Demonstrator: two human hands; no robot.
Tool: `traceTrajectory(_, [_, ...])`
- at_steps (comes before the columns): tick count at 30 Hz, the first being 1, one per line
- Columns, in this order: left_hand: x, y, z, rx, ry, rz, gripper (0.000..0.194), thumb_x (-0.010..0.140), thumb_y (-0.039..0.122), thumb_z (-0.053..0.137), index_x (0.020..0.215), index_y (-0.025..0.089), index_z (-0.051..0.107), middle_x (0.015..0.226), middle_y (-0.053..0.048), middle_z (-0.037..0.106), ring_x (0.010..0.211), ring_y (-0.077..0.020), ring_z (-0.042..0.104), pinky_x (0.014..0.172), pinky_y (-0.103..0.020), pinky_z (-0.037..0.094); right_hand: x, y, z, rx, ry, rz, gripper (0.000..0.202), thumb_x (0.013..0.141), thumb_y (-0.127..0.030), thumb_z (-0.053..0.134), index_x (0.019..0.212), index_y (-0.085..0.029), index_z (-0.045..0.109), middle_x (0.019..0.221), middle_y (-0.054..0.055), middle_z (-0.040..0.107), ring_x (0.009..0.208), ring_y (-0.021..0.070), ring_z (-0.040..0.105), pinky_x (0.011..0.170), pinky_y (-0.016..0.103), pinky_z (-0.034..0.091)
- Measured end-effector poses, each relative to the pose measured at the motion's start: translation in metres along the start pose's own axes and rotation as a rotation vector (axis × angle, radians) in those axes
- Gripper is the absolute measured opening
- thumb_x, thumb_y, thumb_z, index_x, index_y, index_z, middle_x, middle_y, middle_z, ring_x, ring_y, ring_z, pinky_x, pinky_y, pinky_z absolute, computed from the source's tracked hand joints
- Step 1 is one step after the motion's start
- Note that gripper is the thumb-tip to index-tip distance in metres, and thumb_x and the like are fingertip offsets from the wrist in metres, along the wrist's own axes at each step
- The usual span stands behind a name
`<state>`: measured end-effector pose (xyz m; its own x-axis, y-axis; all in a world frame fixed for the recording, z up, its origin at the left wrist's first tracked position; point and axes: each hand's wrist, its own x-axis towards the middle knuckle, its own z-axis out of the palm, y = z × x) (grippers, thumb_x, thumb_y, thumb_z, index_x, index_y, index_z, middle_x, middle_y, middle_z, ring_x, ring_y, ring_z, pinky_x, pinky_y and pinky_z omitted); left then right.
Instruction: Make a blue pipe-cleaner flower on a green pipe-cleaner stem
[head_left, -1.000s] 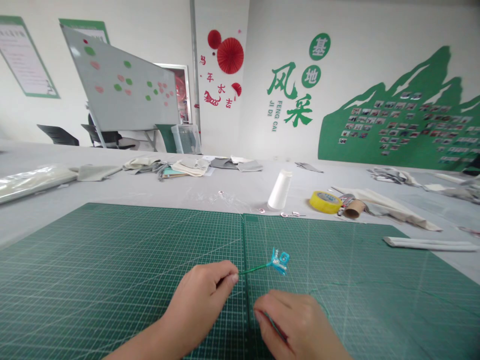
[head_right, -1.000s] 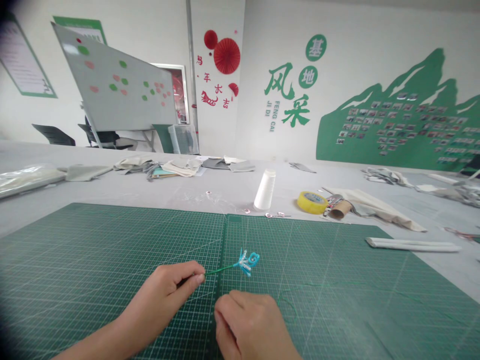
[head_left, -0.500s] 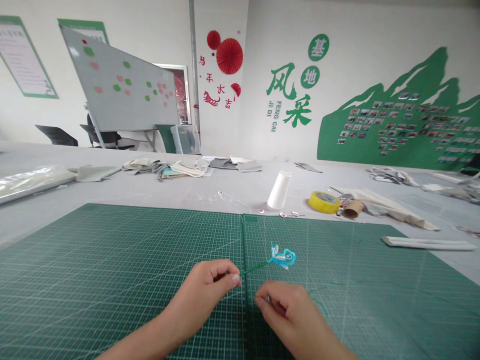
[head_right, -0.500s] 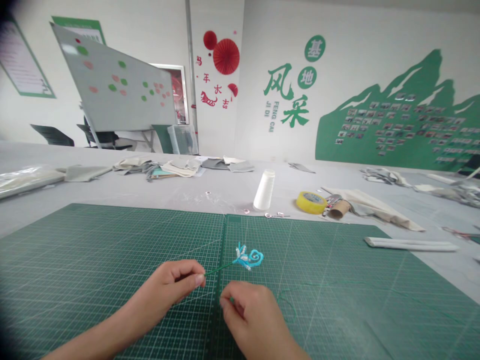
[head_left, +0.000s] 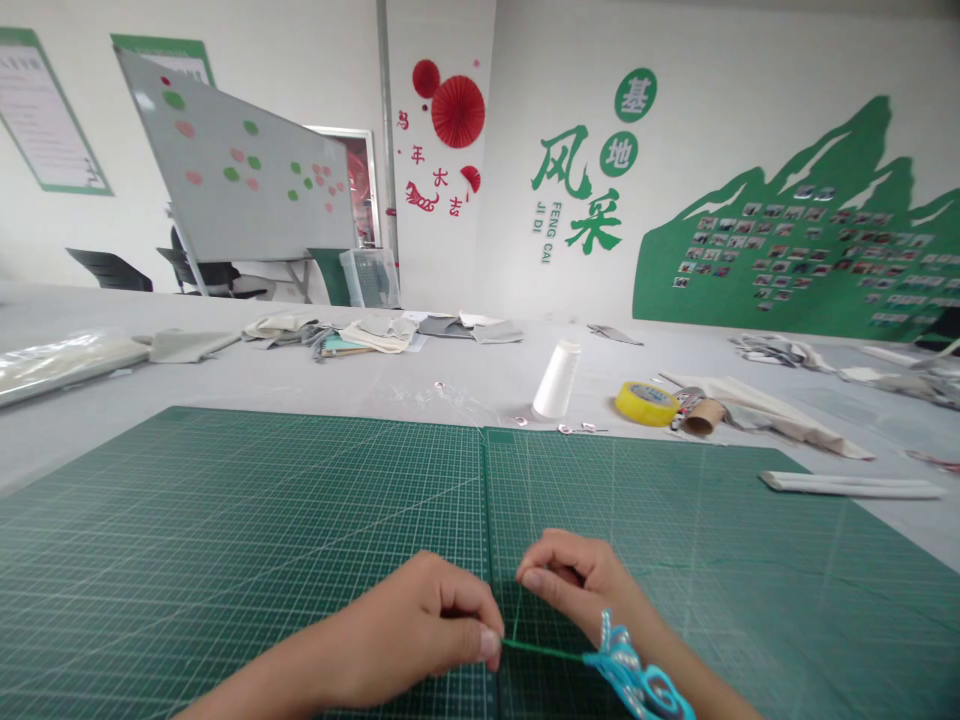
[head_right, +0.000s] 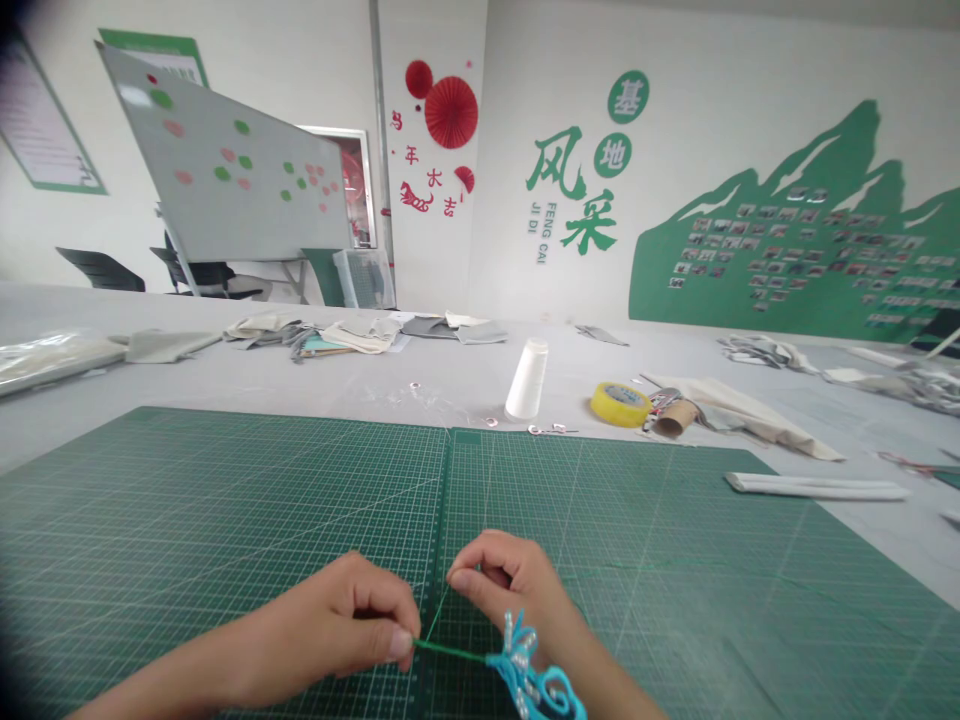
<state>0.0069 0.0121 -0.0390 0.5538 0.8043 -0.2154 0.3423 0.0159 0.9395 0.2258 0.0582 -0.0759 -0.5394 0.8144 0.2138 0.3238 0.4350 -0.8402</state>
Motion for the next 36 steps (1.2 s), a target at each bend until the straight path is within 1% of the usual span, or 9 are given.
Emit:
traceTrajectory(3, [-0.002, 0.001, -0.001, 0.098, -0.049, 0.024, 0.019, 0.077, 0.016, 0.056, 0.073, 0.02, 0.074, 0.052, 0.007, 0.042, 0.049, -0.0096, 0.031, 0.046, -0.022, 0.021, 0.0, -0.006, -0.003, 0.022, -0.013, -0.057, 0.041, 0.089, -0.052, 0.056, 0.07, -0.017, 0.069, 0.062, -0.001, 0.052, 0.059, 0.0135, 0.046, 0.057, 0.025, 0.036])
traceTrajectory(8, [-0.003, 0.001, 0.0, 0.229, -0.028, 0.036, 0.022, 0.075, 0.012, 0.054, 0.071, 0.021, 0.074, 0.054, 0.007, 0.047, 0.051, -0.0104, 0.037, 0.049, -0.021, 0.028, -0.002, -0.018, -0.009, -0.01, -0.045, -0.069, 0.039, 0.091, -0.048, 0.057, 0.069, -0.017, 0.067, 0.063, -0.001, 0.053, 0.063, 0.0144, 0.05, 0.059, 0.026, 0.038])
traceTrajectory(12, [-0.002, 0.001, 0.002, 0.335, 0.059, 0.057, 0.023, 0.075, 0.012, 0.053, 0.069, 0.022, 0.073, 0.055, 0.006, 0.053, 0.054, -0.0117, 0.045, 0.054, -0.022, 0.032, -0.005, -0.029, -0.014, -0.107, -0.038, -0.076, 0.03, 0.093, -0.035, 0.056, 0.069, -0.018, 0.065, 0.064, -0.002, 0.053, 0.063, 0.0134, 0.052, 0.058, 0.024, 0.038])
traceTrajectory(14, [-0.001, 0.0, 0.003, 0.409, 0.129, 0.067, 0.022, 0.076, 0.013, 0.053, 0.065, 0.022, 0.07, 0.054, 0.006, 0.052, 0.054, -0.0124, 0.044, 0.053, -0.022, 0.031, -0.009, -0.035, -0.015, -0.184, -0.03, -0.109, 0.027, 0.094, -0.029, 0.055, 0.07, -0.019, 0.065, 0.064, -0.002, 0.054, 0.061, 0.0126, 0.052, 0.056, 0.023, 0.037])
traceTrajectory(19, [0.003, -0.006, 0.002, 0.572, 0.313, 0.047, 0.026, 0.084, 0.02, 0.049, 0.064, 0.021, 0.065, 0.055, 0.005, 0.051, 0.055, -0.0131, 0.045, 0.054, -0.024, 0.027, -0.021, -0.042, -0.006, -0.513, 0.029, -0.363, 0.026, 0.095, -0.018, 0.046, 0.078, -0.019, 0.066, 0.063, 0.0, 0.055, 0.057, 0.0139, 0.051, 0.052, 0.026, 0.033])
traceTrajectory(22, [0.005, -0.008, 0.0, 0.531, 0.376, 0.005, 0.024, 0.086, 0.024, 0.049, 0.067, 0.021, 0.063, 0.058, 0.005, 0.052, 0.057, -0.0133, 0.047, 0.054, -0.024, 0.028, -0.024, -0.041, 0.003, -0.704, 0.055, -0.486, 0.03, 0.093, -0.012, 0.042, 0.075, -0.019, 0.065, 0.061, 0.001, 0.055, 0.053, 0.0151, 0.048, 0.049, 0.029, 0.03])
traceTrajectory(25, [0.006, -0.007, -0.001, 0.463, 0.406, -0.016, 0.025, 0.086, 0.025, 0.048, 0.066, 0.02, 0.061, 0.057, 0.005, 0.05, 0.057, -0.0132, 0.046, 0.054, -0.024, 0.028, -0.023, -0.039, 0.009, -0.735, 0.078, -0.518, 0.03, 0.09, -0.01, 0.043, 0.072, -0.019, 0.065, 0.06, 0.001, 0.055, 0.052, 0.0148, 0.048, 0.048, 0.029, 0.029])
traceTrajectory(31, [0.007, -0.008, -0.001, 0.349, 0.425, -0.001, 0.023, 0.085, 0.024, 0.049, 0.066, 0.019, 0.061, 0.058, 0.006, 0.048, 0.059, -0.0127, 0.045, 0.056, -0.024, 0.03, -0.021, -0.036, 0.012, -0.715, 0.102, -0.512, 0.032, 0.09, -0.011, 0.042, 0.066, -0.018, 0.062, 0.058, 0.001, 0.055, 0.05, 0.0137, 0.048, 0.047, 0.028, 0.03])
traceTrajectory(36, [0.009, -0.009, -0.004, 0.237, 0.428, 0.019, 0.023, 0.084, 0.026, 0.05, 0.066, 0.019, 0.062, 0.058, 0.006, 0.046, 0.058, -0.0126, 0.041, 0.057, -0.024, 0.031, -0.021, -0.031, 0.014, -0.658, 0.083, -0.424, 0.026, 0.087, -0.012, 0.043, 0.07, -0.018, 0.062, 0.062, 0.001, 0.058, 0.053, 0.0135, 0.053, 0.05, 0.027, 0.034])
